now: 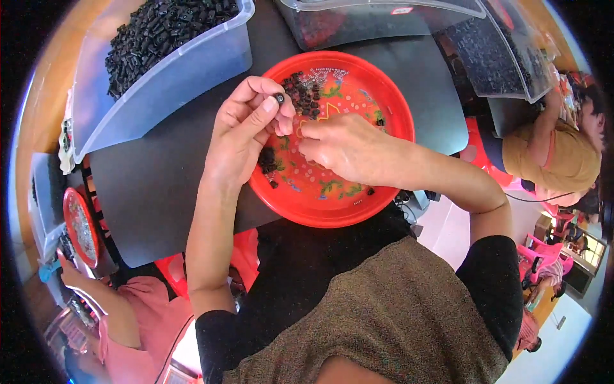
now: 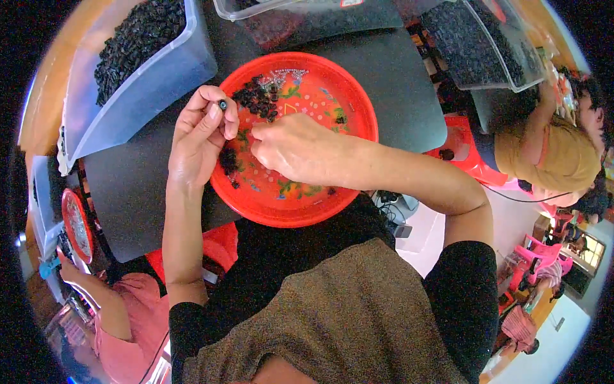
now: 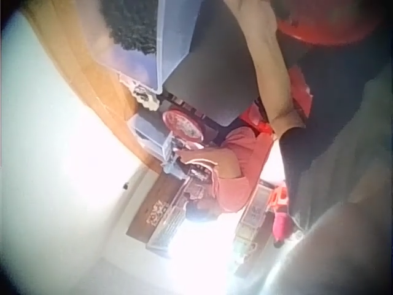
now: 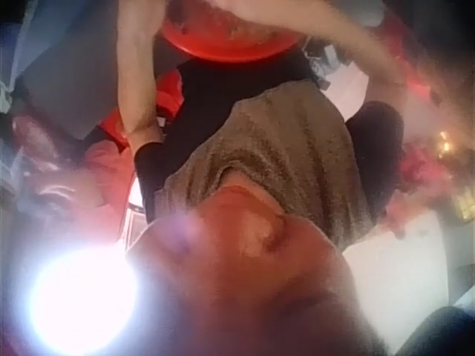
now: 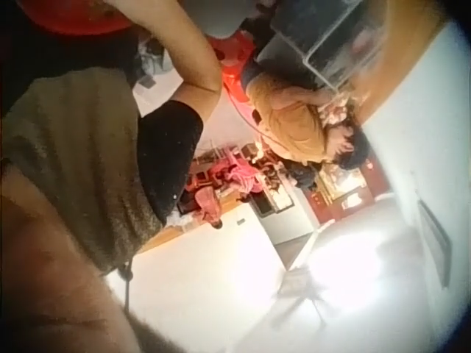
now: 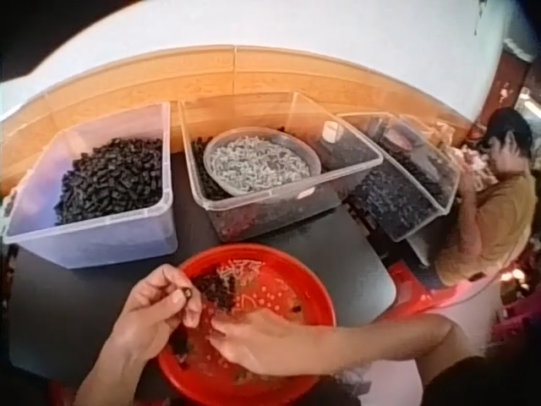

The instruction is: The person assembles small black plastic components by hand, transfers plastic parts from a storage container into a red tray, and resumes assembling the components by hand.

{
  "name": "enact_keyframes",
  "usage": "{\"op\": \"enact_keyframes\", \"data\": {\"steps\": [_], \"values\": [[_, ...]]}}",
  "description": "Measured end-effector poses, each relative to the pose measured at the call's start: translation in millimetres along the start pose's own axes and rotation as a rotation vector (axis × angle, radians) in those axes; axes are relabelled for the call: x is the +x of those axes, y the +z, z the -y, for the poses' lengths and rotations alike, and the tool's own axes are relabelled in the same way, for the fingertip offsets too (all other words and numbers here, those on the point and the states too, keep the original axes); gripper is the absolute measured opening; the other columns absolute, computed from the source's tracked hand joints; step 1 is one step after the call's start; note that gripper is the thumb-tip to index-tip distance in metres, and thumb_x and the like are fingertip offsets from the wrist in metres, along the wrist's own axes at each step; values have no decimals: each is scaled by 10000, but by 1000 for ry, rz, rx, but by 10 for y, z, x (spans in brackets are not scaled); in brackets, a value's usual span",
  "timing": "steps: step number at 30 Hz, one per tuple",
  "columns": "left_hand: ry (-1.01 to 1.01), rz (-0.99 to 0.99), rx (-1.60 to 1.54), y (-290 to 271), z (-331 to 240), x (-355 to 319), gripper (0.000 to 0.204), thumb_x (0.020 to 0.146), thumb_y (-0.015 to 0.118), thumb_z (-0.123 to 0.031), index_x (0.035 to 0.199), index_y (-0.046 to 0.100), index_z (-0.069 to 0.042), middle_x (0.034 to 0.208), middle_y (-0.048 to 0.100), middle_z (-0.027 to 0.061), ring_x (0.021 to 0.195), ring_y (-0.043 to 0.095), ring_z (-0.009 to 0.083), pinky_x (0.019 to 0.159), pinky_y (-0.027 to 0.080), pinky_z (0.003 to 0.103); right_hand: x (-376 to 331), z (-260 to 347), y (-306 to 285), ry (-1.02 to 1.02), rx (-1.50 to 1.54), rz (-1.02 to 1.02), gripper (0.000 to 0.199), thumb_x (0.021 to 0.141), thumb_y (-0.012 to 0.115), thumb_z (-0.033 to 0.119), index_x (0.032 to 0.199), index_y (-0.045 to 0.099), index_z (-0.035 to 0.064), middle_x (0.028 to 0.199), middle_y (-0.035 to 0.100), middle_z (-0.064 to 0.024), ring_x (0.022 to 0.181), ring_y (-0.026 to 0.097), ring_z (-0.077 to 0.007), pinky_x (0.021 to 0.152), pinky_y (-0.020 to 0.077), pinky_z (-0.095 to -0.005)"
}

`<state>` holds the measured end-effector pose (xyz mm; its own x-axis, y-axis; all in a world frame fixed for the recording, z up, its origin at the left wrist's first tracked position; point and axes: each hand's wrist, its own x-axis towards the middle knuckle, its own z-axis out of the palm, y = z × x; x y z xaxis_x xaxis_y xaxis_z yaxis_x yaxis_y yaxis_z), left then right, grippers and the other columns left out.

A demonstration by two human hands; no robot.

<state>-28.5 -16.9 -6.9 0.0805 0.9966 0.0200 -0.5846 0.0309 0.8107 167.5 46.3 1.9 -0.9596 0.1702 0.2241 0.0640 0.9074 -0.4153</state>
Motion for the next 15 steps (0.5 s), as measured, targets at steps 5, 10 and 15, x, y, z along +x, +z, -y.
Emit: {"op": "enact_keyframes", "data": {"steps": [5,10,15], "values": [[4,-13,56,15,12,14,139,961,586,-70,1097,576,-40,945,660,62,790,593,105,732,490,249,33,-28,-146,163,216,-84,151,829,651,114,788,637,-30,826,641,-182,691,652,-364,615,547,-410],[8,-85,209,69,22,-4,135,952,595,-56,1083,584,-30,922,666,60,796,614,115,731,491,257,66,-76,-377,464,679,-306,136,877,706,90,958,669,-13,852,685,-48,737,642,-93,659,512,-256],[13,-110,285,81,43,-12,113,945,606,-53,1054,594,-24,899,662,52,780,622,117,725,494,257,161,-58,-352,489,896,-373,137,896,688,87,933,684,-45,816,711,-77,737,667,-102,662,535,-237]]}}
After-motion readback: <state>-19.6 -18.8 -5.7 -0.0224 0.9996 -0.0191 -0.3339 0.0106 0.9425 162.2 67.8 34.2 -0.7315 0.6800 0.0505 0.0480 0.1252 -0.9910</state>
